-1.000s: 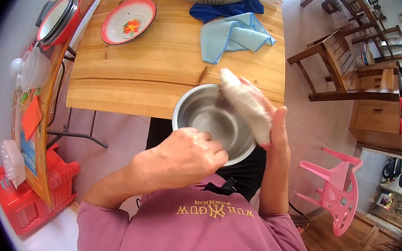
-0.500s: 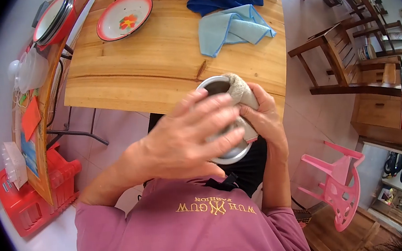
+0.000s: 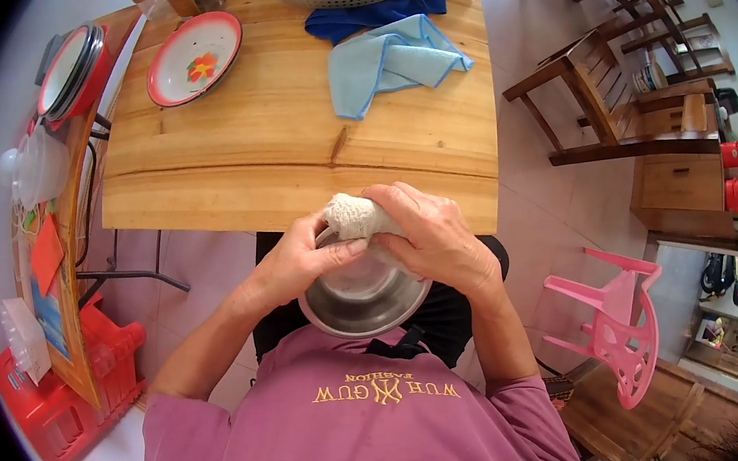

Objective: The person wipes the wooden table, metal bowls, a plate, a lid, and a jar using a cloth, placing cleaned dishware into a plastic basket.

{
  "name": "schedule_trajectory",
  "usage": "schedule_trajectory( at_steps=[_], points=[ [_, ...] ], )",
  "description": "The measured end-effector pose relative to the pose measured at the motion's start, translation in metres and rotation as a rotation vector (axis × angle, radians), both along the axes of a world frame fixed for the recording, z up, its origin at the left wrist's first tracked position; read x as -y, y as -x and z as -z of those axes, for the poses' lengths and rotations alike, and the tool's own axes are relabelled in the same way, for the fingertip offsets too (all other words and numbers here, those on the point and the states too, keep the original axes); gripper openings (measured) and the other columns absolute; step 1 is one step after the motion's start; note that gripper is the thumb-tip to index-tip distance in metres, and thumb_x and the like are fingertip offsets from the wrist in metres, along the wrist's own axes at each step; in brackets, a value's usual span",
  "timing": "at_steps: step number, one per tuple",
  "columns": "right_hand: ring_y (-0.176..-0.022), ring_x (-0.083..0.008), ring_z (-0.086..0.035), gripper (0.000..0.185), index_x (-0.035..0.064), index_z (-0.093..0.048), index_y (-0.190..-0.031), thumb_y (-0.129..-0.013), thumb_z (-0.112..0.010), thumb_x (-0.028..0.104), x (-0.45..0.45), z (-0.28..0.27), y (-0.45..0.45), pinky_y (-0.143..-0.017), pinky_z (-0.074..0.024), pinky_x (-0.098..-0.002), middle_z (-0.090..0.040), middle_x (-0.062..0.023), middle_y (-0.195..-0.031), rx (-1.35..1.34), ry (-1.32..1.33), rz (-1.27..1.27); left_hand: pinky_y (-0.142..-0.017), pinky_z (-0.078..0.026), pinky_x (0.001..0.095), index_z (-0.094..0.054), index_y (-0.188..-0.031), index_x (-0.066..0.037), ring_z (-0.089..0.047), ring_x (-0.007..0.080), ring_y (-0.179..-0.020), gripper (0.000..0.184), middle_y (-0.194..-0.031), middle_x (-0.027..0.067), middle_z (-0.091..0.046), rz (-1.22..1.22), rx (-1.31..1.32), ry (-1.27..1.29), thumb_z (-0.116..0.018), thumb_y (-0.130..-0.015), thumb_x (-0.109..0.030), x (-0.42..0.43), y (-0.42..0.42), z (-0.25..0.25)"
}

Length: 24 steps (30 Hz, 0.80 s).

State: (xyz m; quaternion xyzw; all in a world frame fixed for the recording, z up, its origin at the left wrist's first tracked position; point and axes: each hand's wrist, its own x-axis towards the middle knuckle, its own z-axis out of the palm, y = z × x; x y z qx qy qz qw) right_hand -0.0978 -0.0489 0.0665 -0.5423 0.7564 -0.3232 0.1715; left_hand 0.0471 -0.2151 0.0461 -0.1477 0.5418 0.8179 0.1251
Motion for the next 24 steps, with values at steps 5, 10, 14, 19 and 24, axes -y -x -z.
schedule_trajectory(
  at_steps=[5, 10, 14, 19, 24],
  points=[
    [-0.087, -0.0346, -0.065, 0.041, 0.0072, -0.058, -0.113, -0.077, -0.076, 0.014, 0.002, -0.007, 0.004, -0.069, -0.0511, -0.0436, -0.062, -0.0128, -0.092, 0.001, 0.104, 0.036, -0.103, -0.042, 0.0312, -0.054, -0.132, 0.001, -0.054, 0.0140, -0.117, 0.043, -0.125, 0.0060, -0.060, -0.096, -0.055, 0.054, -0.065, -0.093, -0.014, 0.005, 0.004, -0.019],
    [-0.090, -0.0371, -0.064, 0.042, 0.0031, -0.057, -0.116, -0.077, -0.075, 0.009, 0.004, -0.010, 0.004, -0.076, -0.0511, -0.0406, -0.063, -0.0162, -0.098, 0.059, 0.135, 0.132, -0.103, -0.043, 0.0313, -0.050, -0.136, 0.002, -0.056, 0.0152, -0.116, 0.051, -0.123, 0.0084, -0.062, -0.240, -0.081, 0.066, -0.062, -0.087, -0.010, 0.006, 0.004, -0.032],
    [-0.086, -0.0408, -0.064, 0.034, 0.0014, -0.055, -0.112, -0.084, -0.072, 0.010, 0.004, 0.001, 0.000, -0.071, -0.0515, -0.0437, -0.063, -0.0194, -0.098, 0.125, 0.248, 0.285, -0.102, -0.044, 0.0310, -0.049, -0.136, 0.003, -0.060, 0.0165, -0.114, 0.057, -0.122, 0.0111, -0.064, -0.371, -0.132, 0.043, -0.063, -0.083, -0.011, 0.009, 0.003, -0.030],
    [-0.090, -0.0243, -0.067, 0.034, 0.0011, -0.053, -0.121, -0.096, -0.067, 0.019, 0.013, 0.042, -0.016, -0.077, -0.0526, -0.0357, -0.067, -0.0162, -0.106, 0.482, 0.401, 0.508, -0.101, -0.046, 0.0317, -0.050, -0.135, 0.003, -0.062, 0.0173, -0.112, 0.056, -0.121, 0.0106, -0.064, -0.644, -0.287, 0.017, -0.064, -0.082, -0.011, 0.000, 0.016, -0.035],
    [-0.108, -0.0121, -0.054, 0.035, 0.0024, -0.051, -0.129, -0.100, -0.063, 0.017, 0.025, 0.058, -0.033, -0.095, -0.0456, -0.0282, -0.061, -0.0041, -0.118, 1.021, 0.701, 0.612, -0.109, -0.036, 0.0340, -0.035, -0.147, 0.001, -0.047, 0.0195, -0.128, 0.060, -0.137, 0.0128, -0.050, -0.706, -0.587, 0.193, -0.060, -0.095, -0.014, -0.019, 0.024, -0.008]
  ],
)
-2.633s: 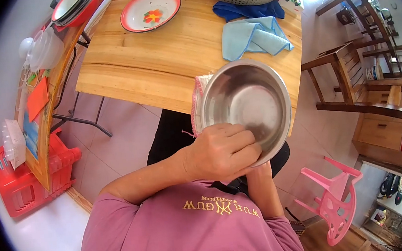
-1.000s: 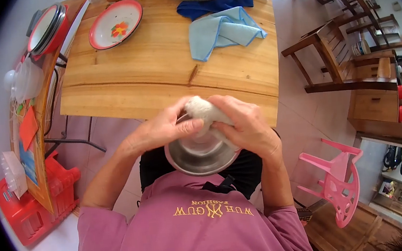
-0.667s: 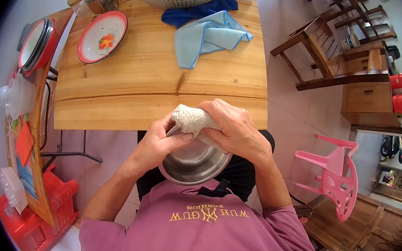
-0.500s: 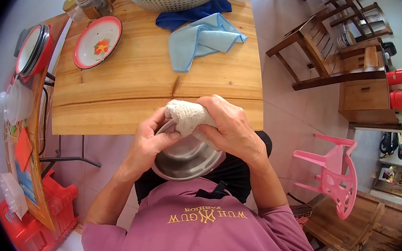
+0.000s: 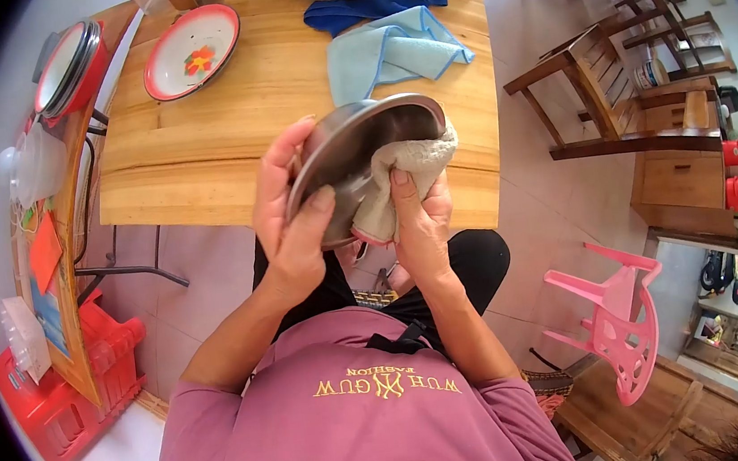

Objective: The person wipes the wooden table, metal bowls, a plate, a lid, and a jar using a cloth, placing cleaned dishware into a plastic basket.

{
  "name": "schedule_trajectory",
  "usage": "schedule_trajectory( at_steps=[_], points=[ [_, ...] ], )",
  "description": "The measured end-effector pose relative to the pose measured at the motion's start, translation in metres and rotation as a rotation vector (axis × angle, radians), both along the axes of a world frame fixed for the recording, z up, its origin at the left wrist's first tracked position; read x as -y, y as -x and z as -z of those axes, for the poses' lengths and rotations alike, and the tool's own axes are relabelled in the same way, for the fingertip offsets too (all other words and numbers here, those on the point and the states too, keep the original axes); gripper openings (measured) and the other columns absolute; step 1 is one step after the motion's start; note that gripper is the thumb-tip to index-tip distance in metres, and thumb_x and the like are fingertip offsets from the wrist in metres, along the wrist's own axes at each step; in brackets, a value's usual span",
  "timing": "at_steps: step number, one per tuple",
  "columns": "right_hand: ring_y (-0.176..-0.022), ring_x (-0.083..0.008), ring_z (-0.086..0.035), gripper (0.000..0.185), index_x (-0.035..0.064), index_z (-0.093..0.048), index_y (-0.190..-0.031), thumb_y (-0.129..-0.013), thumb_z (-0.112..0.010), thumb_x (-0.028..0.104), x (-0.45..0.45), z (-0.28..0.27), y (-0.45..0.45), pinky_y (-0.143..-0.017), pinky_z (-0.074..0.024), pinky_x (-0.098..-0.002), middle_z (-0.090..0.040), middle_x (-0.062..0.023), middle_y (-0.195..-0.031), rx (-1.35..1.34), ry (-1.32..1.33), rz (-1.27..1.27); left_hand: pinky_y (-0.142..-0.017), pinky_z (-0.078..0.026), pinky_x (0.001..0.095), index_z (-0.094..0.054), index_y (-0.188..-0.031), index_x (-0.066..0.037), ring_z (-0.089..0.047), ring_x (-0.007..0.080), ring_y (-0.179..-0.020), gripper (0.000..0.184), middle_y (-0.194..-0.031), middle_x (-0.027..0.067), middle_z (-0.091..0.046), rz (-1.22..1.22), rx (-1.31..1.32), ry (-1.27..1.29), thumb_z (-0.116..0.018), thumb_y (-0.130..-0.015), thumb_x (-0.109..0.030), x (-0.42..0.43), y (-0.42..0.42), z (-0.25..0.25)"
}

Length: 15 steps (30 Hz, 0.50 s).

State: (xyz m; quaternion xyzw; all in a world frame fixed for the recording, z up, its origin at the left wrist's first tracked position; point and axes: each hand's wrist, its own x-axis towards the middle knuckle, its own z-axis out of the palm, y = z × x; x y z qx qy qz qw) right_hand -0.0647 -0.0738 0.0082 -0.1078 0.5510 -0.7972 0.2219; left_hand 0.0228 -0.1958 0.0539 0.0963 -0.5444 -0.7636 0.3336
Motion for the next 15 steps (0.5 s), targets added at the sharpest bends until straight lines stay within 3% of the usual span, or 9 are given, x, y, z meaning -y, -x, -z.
schedule_trajectory(
  at_steps=[3, 5, 8, 11, 12, 13, 14, 15],
  points=[
    [-0.108, -0.0125, -0.056, 0.036, 0.0022, -0.053, -0.130, -0.099, -0.064, 0.016, -0.006, 0.004, 0.009, -0.094, -0.0466, -0.0286, -0.062, -0.0051, -0.119, 0.050, 0.028, -0.014, -0.108, -0.036, 0.0334, -0.036, -0.147, 0.000, -0.046, 0.0181, -0.127, 0.058, -0.133, 0.0119, -0.051, 0.048, 0.116, 0.122, -0.060, -0.096, -0.017, -0.003, -0.009, 0.000],
    [-0.106, -0.0135, -0.059, 0.035, 0.0015, -0.054, -0.130, -0.099, -0.065, 0.014, -0.017, -0.003, 0.019, -0.092, -0.0483, -0.0294, -0.063, -0.0061, -0.118, -0.076, -0.121, -0.076, -0.102, -0.040, 0.0316, -0.035, -0.147, -0.001, -0.051, 0.0160, -0.119, 0.061, -0.128, 0.0103, -0.053, 0.054, 0.143, 0.126, -0.062, -0.096, -0.023, 0.002, -0.013, -0.007],
    [-0.099, -0.0160, -0.063, 0.033, 0.0000, -0.056, -0.125, -0.095, -0.066, 0.010, -0.030, -0.013, 0.035, -0.085, -0.0518, -0.0313, -0.066, -0.0093, -0.111, -0.278, -0.258, -0.173, -0.092, -0.046, 0.0278, -0.038, -0.145, 0.000, -0.057, 0.0131, -0.104, 0.075, -0.117, 0.0069, -0.056, 0.385, 0.275, 0.031, -0.069, -0.093, -0.044, 0.029, -0.022, -0.011],
    [-0.091, -0.0204, -0.067, 0.031, -0.0006, -0.057, -0.119, -0.093, -0.069, 0.012, -0.044, -0.029, 0.042, -0.079, -0.0529, -0.0336, -0.068, -0.0140, -0.100, -0.493, -0.515, -0.389, -0.088, -0.046, 0.0260, -0.049, -0.138, 0.000, -0.056, 0.0105, -0.103, 0.068, -0.111, 0.0060, -0.060, 0.553, 0.475, -0.018, -0.067, -0.093, -0.048, 0.047, -0.018, -0.021],
    [-0.086, -0.0281, -0.069, 0.034, -0.0001, -0.057, -0.117, -0.088, -0.071, 0.012, -0.042, -0.035, 0.040, -0.076, -0.0533, -0.0368, -0.067, -0.0164, -0.095, -0.513, -0.534, -0.433, -0.090, -0.047, 0.0278, -0.051, -0.136, 0.001, -0.057, 0.0124, -0.104, 0.067, -0.111, 0.0082, -0.062, 0.601, 0.498, 0.012, -0.066, -0.093, -0.049, 0.045, -0.017, -0.018],
    [-0.086, -0.0281, -0.069, 0.034, -0.0001, -0.057, -0.117, -0.088, -0.071, 0.012, -0.043, -0.039, 0.040, -0.076, -0.0533, -0.0368, -0.067, -0.0164, -0.095, -0.516, -0.533, -0.435, -0.091, -0.047, 0.0296, -0.053, -0.133, 0.002, -0.059, 0.0142, -0.106, 0.067, -0.112, 0.0105, -0.064, 0.651, 0.519, 0.041, -0.065, -0.093, -0.050, 0.042, -0.015, -0.014],
    [-0.086, -0.0320, -0.068, 0.035, 0.0005, -0.058, -0.115, -0.085, -0.072, 0.012, -0.043, -0.042, 0.040, -0.075, -0.0531, -0.0391, -0.066, -0.0175, -0.095, -0.676, -0.616, -0.470, -0.094, -0.048, 0.0356, -0.053, -0.132, 0.004, -0.062, 0.0227, -0.110, 0.069, -0.116, 0.0168, -0.066, 0.656, 0.533, 0.303, -0.063, -0.093, -0.052, 0.040, -0.011, -0.019],
    [-0.085, -0.0360, -0.067, 0.037, 0.0011, -0.058, -0.113, -0.082, -0.073, 0.012, -0.042, -0.044, 0.040, -0.073, -0.0529, -0.0415, -0.066, -0.0186, -0.094, -0.837, -0.696, -0.506, -0.096, -0.047, 0.0386, -0.052, -0.132, 0.004, -0.062, 0.0303, -0.113, 0.070, -0.120, 0.0212, -0.065, 0.645, 0.547, 0.384, -0.062, -0.093, -0.053, 0.036, -0.011, -0.017]
  ],
)
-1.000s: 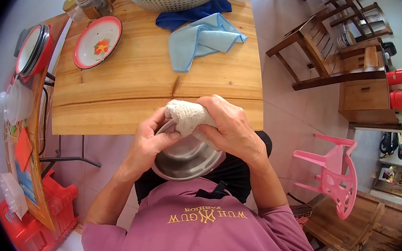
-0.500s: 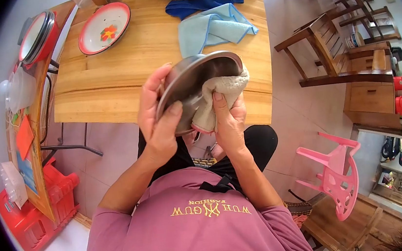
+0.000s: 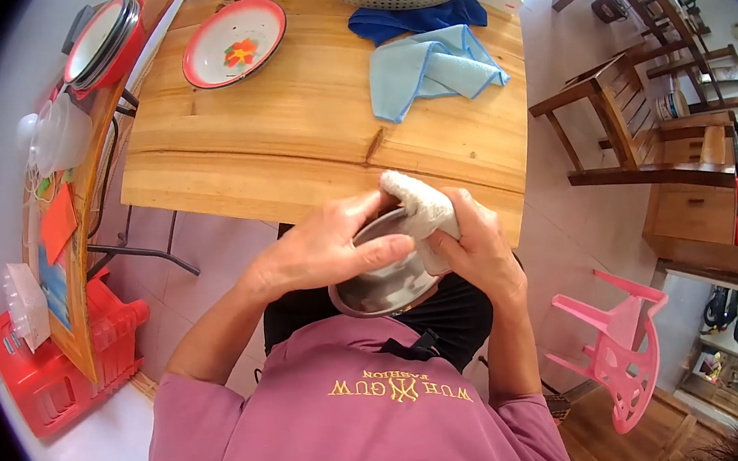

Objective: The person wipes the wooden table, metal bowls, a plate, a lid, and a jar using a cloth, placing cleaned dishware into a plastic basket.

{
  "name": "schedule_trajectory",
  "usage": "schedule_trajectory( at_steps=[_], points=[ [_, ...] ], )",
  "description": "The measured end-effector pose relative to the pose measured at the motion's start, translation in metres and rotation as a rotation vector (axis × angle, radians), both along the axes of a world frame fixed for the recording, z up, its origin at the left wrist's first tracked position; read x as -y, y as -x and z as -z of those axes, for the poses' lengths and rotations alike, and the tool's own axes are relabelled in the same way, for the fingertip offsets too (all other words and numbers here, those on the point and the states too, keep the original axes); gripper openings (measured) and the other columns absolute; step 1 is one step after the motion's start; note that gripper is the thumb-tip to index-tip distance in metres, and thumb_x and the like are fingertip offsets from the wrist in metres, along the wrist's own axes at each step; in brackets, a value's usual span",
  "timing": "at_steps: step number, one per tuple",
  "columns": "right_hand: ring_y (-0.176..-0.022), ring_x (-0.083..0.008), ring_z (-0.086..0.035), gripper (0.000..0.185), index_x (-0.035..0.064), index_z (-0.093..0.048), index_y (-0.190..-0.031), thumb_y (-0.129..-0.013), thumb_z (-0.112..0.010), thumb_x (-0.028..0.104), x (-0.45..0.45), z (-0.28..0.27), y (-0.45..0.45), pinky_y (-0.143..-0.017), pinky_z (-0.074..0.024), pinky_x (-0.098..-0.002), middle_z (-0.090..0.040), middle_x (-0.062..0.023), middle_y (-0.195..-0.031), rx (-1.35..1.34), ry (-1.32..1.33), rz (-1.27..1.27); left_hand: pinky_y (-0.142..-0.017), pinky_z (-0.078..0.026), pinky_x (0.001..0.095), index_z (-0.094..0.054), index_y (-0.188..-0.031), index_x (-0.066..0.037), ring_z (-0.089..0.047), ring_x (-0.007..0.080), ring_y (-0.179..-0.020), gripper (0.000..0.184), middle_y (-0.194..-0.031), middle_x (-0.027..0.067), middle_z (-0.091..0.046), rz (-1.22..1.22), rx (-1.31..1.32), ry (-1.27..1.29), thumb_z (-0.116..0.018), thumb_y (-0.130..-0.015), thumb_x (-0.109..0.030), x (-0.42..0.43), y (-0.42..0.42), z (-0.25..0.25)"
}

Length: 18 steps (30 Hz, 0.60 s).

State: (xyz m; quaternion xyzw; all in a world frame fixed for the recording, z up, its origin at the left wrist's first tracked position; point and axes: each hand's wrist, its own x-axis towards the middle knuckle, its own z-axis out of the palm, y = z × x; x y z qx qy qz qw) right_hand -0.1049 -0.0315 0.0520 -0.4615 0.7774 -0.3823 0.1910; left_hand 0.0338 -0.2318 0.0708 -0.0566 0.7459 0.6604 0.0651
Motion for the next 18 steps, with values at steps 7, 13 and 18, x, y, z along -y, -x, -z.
schedule_trajectory(
  at_steps=[7, 13, 18],
  points=[
    [-0.083, -0.0355, -0.066, 0.046, 0.0039, -0.061, -0.108, -0.069, -0.082, 0.015, 0.014, -0.023, -0.003, -0.068, -0.0519, -0.0425, -0.066, -0.0159, -0.092, -0.230, -0.007, -0.017, -0.095, -0.049, 0.0393, -0.053, -0.132, 0.004, -0.065, 0.0323, -0.109, 0.076, -0.116, 0.0218, -0.067, -0.031, 0.060, -0.052, -0.068, -0.089, -0.056, -0.017, 0.001, 0.000],
    [-0.080, -0.0343, -0.067, 0.042, 0.0029, -0.062, -0.107, -0.071, -0.081, 0.013, 0.021, -0.007, 0.000, -0.069, -0.0533, -0.0407, -0.067, -0.0161, -0.092, -0.124, 0.164, 0.054, -0.091, -0.051, 0.0325, -0.060, -0.125, 0.007, -0.066, 0.0218, -0.106, 0.055, -0.113, 0.0174, -0.070, -0.233, -0.064, -0.167, -0.067, -0.095, -0.039, -0.018, -0.001, 0.002],
    [-0.078, -0.0265, -0.068, 0.033, 0.0012, -0.061, -0.108, -0.081, -0.077, 0.013, 0.017, 0.022, -0.005, -0.071, -0.0539, -0.0366, -0.067, -0.0138, -0.087, 0.033, 0.223, 0.203, -0.089, -0.051, 0.0320, -0.058, -0.128, 0.007, -0.066, 0.0197, -0.103, 0.054, -0.112, 0.0152, -0.070, -0.375, -0.145, -0.105, -0.067, -0.096, -0.036, -0.016, -0.007, -0.002]
  ],
)
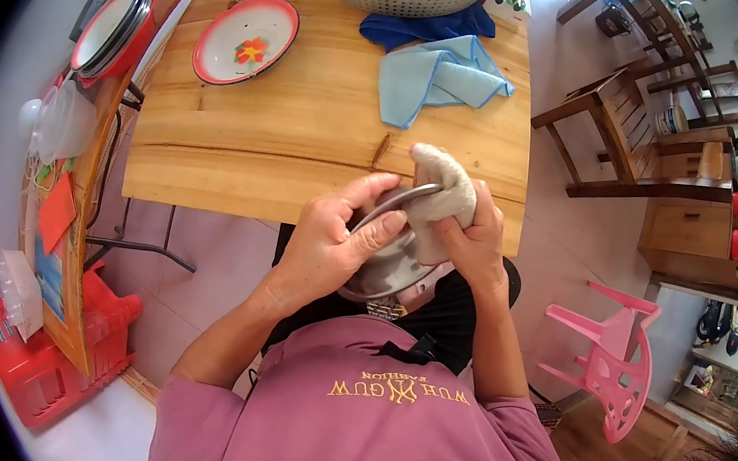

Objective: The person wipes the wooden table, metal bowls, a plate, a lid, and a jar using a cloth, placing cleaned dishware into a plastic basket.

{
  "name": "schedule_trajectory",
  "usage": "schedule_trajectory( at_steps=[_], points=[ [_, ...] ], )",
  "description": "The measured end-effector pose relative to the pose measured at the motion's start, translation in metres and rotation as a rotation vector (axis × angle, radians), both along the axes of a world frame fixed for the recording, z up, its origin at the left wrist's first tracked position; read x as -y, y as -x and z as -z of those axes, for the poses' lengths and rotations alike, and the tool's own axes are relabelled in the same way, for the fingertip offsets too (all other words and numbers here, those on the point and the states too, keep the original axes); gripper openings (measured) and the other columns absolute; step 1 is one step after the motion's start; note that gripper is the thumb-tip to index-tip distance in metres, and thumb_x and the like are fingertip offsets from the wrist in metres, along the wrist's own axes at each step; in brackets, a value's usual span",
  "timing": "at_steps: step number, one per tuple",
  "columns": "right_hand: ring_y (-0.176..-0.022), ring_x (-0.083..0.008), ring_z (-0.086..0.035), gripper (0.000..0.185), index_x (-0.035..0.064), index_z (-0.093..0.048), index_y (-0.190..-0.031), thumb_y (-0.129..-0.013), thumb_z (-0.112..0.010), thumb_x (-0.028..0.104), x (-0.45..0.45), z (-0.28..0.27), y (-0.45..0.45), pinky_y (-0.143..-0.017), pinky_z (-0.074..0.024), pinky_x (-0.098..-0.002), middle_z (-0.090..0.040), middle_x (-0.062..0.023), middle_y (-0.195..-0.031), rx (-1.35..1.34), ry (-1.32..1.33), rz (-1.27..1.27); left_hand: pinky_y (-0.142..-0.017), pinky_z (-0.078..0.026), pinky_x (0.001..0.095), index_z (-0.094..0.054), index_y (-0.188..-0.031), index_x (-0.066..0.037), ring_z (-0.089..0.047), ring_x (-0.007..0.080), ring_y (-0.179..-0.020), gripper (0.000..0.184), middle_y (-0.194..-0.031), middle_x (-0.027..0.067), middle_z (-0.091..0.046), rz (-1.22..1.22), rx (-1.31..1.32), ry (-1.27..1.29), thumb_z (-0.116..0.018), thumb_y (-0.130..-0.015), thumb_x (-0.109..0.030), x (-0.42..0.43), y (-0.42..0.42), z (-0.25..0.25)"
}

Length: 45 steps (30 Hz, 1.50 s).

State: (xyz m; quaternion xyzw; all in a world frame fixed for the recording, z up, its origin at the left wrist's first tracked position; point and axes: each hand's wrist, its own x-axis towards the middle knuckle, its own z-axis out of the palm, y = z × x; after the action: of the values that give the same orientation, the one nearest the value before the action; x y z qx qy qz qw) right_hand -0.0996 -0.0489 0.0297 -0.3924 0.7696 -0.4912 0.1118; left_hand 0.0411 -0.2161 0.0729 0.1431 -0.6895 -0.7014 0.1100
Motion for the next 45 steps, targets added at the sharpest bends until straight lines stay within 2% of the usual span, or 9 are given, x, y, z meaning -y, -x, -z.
schedule_trajectory(
  at_steps=[3, 7, 14, 17, 24, 28, 34, 41, 45],
  points=[
    [-0.098, -0.0144, -0.062, 0.033, -0.0012, -0.058, -0.122, -0.095, -0.068, 0.016, 0.007, 0.022, -0.011, -0.083, -0.0517, -0.0307, -0.068, -0.0081, -0.109, 0.350, 0.304, 0.114, -0.082, -0.049, 0.0287, -0.057, -0.130, 0.005, -0.061, 0.0145, -0.091, 0.052, -0.102, 0.0106, -0.067, -0.117, -0.065, -0.029, -0.068, -0.095, -0.032, 0.000, 0.000, 0.001],
    [-0.112, -0.0136, -0.055, 0.042, -0.0011, -0.052, -0.136, -0.101, -0.061, 0.020, 0.018, 0.028, -0.028, -0.096, -0.0450, -0.0290, -0.059, -0.0069, -0.129, 0.582, 0.505, 0.116, -0.082, -0.048, 0.0283, -0.055, -0.133, 0.004, -0.059, 0.0137, -0.091, 0.054, -0.103, 0.0084, -0.065, -0.180, -0.145, 0.044, -0.068, -0.095, -0.031, -0.001, -0.002, 0.002],
    [-0.106, -0.0128, -0.059, 0.044, 0.0012, -0.054, -0.130, -0.104, -0.054, 0.037, 0.021, 0.044, -0.046, -0.093, -0.0483, -0.0293, -0.063, -0.0047, -0.119, 0.756, 0.408, 0.087, -0.087, -0.046, 0.0255, -0.051, -0.137, 0.004, -0.056, 0.0117, -0.096, 0.052, -0.111, 0.0064, -0.064, -0.296, -0.337, 0.035, -0.063, -0.099, -0.029, 0.008, -0.012, 0.024],
    [-0.101, -0.0102, -0.055, 0.036, 0.0013, -0.056, -0.127, -0.104, -0.057, 0.029, 0.024, 0.031, -0.053, -0.089, -0.0468, -0.0281, -0.062, -0.0017, -0.111, 0.943, 0.307, -0.006, -0.101, -0.041, 0.0275, -0.044, -0.141, 0.004, -0.055, 0.0139, -0.114, 0.050, -0.127, 0.0099, -0.059, -0.403, -0.410, -0.089, -0.057, -0.102, -0.025, 0.010, -0.011, 0.012],
    [-0.099, -0.0092, -0.057, 0.035, 0.0020, -0.058, -0.124, -0.100, -0.064, 0.026, 0.018, 0.015, -0.030, -0.086, -0.0487, -0.0272, -0.064, -0.0012, -0.110, 0.666, 0.158, -0.091, -0.104, -0.042, 0.0313, -0.046, -0.139, 0.005, -0.054, 0.0164, -0.119, 0.045, -0.131, 0.0118, -0.058, -0.734, -0.410, -0.068, -0.050, -0.105, -0.024, 0.055, -0.029, 0.015],
    [-0.084, -0.0167, -0.069, 0.034, -0.0009, -0.057, -0.123, -0.099, -0.063, 0.023, 0.008, 0.004, 0.004, -0.070, -0.0573, -0.0318, -0.067, -0.0090, -0.102, 0.611, 0.268, 0.074, -0.102, -0.044, 0.0319, -0.047, -0.139, 0.003, -0.057, 0.0187, -0.118, 0.043, -0.131, 0.0127, -0.058, -0.753, -0.282, -0.084, -0.043, -0.106, -0.025, 0.076, -0.042, 0.013],
    [-0.084, -0.0177, -0.069, 0.034, -0.0008, -0.060, -0.118, -0.099, -0.064, 0.027, -0.003, 0.023, 0.051, -0.072, -0.0557, -0.0328, -0.069, -0.0088, -0.099, 0.221, 0.226, 0.246, -0.100, -0.045, 0.0286, -0.050, -0.137, 0.000, -0.056, 0.0133, -0.116, 0.040, -0.126, 0.0070, -0.060, -0.713, -0.236, -0.320, -0.049, -0.106, -0.026, 0.080, -0.035, 0.022],
    [-0.090, -0.0237, -0.071, 0.031, -0.0008, -0.060, -0.116, -0.096, -0.066, 0.023, 0.001, 0.017, 0.037, -0.076, -0.0543, -0.0359, -0.072, -0.0152, -0.099, 0.120, 0.033, 0.276, -0.101, -0.046, 0.0327, -0.051, -0.134, -0.001, -0.058, 0.0157, -0.117, 0.040, -0.127, 0.0077, -0.060, -0.640, -0.325, -0.471, -0.050, -0.104, -0.027, 0.090, -0.006, -0.009],
    [-0.090, -0.0262, -0.071, 0.032, -0.0004, -0.059, -0.116, -0.095, -0.066, 0.022, -0.003, 0.030, 0.041, -0.075, -0.0543, -0.0372, -0.072, -0.0163, -0.098, 0.091, 0.089, 0.280, -0.100, -0.047, 0.0335, -0.051, -0.132, -0.003, -0.059, 0.0161, -0.115, 0.037, -0.127, 0.0071, -0.061, -0.653, -0.470, -0.313, -0.050, -0.103, -0.024, 0.116, 0.024, -0.039]
  ],
)
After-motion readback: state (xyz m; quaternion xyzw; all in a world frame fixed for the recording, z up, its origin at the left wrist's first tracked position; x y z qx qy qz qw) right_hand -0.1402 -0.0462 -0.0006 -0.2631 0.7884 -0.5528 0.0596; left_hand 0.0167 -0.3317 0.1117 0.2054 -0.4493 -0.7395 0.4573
